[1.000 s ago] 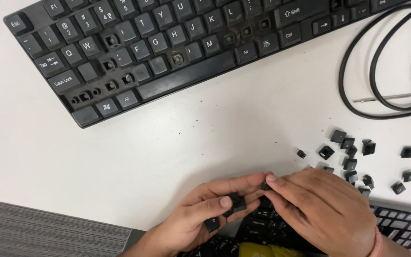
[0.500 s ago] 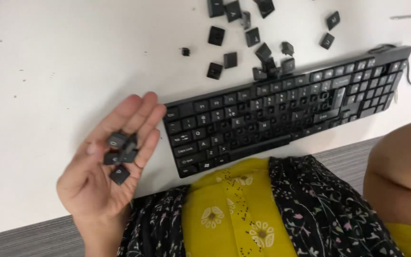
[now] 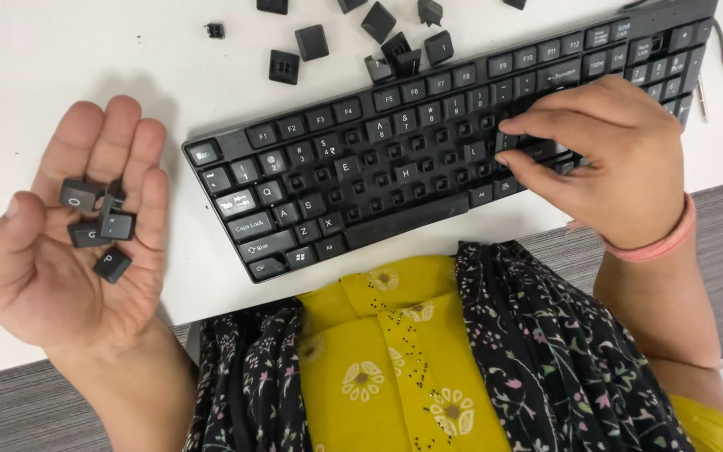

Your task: The person removes and organizes keycaps from a computer keyboard.

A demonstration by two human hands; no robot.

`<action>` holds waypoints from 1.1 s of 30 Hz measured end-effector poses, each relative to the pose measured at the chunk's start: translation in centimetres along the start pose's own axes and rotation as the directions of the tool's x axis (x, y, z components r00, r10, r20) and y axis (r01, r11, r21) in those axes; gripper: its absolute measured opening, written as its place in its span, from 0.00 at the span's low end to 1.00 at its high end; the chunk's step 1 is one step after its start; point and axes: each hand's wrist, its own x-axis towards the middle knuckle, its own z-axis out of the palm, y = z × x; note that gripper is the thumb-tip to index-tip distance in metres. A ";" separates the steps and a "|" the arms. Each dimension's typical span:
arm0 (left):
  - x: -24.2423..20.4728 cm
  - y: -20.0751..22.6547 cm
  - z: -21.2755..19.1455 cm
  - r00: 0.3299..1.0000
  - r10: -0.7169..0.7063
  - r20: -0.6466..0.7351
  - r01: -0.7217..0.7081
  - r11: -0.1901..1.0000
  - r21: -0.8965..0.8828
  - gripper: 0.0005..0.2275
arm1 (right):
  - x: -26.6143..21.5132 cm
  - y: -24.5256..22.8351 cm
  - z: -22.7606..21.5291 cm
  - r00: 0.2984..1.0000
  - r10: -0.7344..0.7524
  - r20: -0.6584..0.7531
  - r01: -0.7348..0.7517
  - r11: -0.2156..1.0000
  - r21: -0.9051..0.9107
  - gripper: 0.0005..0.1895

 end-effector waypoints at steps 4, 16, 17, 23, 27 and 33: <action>-0.1 -0.2 -0.2 1.000 0.016 0.015 -0.016 1.000 -0.002 0.28 | 1.1 -0.5 -0.8 0.990 -0.139 0.034 0.141 0.988 -0.058 0.13; -0.3 -0.3 -0.5 1.000 0.002 0.022 0.002 0.980 -0.198 0.28 | -0.1 -0.6 -0.3 0.991 -0.032 0.131 0.061 0.974 -0.219 0.10; -0.3 -0.4 -0.7 0.999 0.000 0.040 0.014 0.936 -0.350 0.27 | -0.1 -0.6 -0.4 0.989 -0.002 0.148 0.041 0.965 -0.260 0.11; -0.4 -0.4 -0.6 0.999 -0.001 0.050 0.020 0.926 -0.376 0.27 | 1.5 -3.0 -1.2 0.986 -0.145 0.085 0.161 0.958 -0.238 0.04; -0.4 -0.2 -0.2 0.999 0.018 0.046 -0.015 0.997 -0.079 0.28 | 1.0 -3.5 -1.1 0.974 -0.206 0.092 0.224 0.924 -0.309 0.06; -0.5 -0.3 -0.4 0.997 -0.006 0.075 0.032 0.937 -0.349 0.26 | 0.5 -3.3 -0.7 0.988 -0.131 0.077 0.146 0.959 -0.244 0.08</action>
